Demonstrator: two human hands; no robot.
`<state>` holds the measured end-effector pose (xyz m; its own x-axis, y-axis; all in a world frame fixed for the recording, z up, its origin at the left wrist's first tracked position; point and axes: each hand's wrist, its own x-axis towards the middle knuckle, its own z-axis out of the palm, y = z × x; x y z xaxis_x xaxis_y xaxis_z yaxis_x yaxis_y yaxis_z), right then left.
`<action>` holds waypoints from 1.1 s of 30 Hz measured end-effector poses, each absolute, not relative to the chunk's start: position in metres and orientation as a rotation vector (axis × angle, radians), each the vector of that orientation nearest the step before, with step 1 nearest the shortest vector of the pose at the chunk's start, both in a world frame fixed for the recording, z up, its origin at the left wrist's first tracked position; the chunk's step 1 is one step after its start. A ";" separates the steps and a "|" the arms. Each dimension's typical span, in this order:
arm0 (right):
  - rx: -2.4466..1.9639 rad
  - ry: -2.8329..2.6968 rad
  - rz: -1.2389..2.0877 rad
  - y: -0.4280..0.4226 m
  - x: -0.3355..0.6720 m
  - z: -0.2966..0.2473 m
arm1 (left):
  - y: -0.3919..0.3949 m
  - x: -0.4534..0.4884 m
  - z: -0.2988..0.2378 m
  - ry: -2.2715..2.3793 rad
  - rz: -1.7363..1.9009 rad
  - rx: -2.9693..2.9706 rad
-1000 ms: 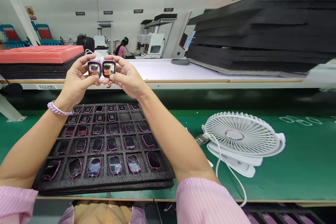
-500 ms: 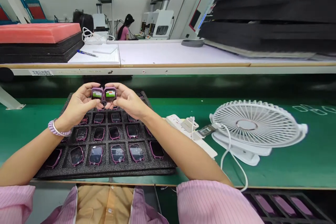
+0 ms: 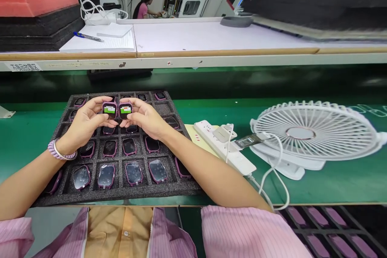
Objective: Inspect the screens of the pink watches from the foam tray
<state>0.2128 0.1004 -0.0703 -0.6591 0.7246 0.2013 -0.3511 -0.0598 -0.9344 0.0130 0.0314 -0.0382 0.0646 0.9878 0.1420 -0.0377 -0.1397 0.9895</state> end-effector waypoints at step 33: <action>-0.520 -1.465 1.727 0.096 0.217 -0.070 | 0.029 0.015 -0.037 1.100 1.257 1.249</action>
<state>0.2174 0.0960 -0.0700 -0.5995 0.7799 0.1801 -0.3047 -0.0143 -0.9523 0.0147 0.0290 -0.0366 0.0424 0.9960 0.0792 -0.0532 -0.0770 0.9956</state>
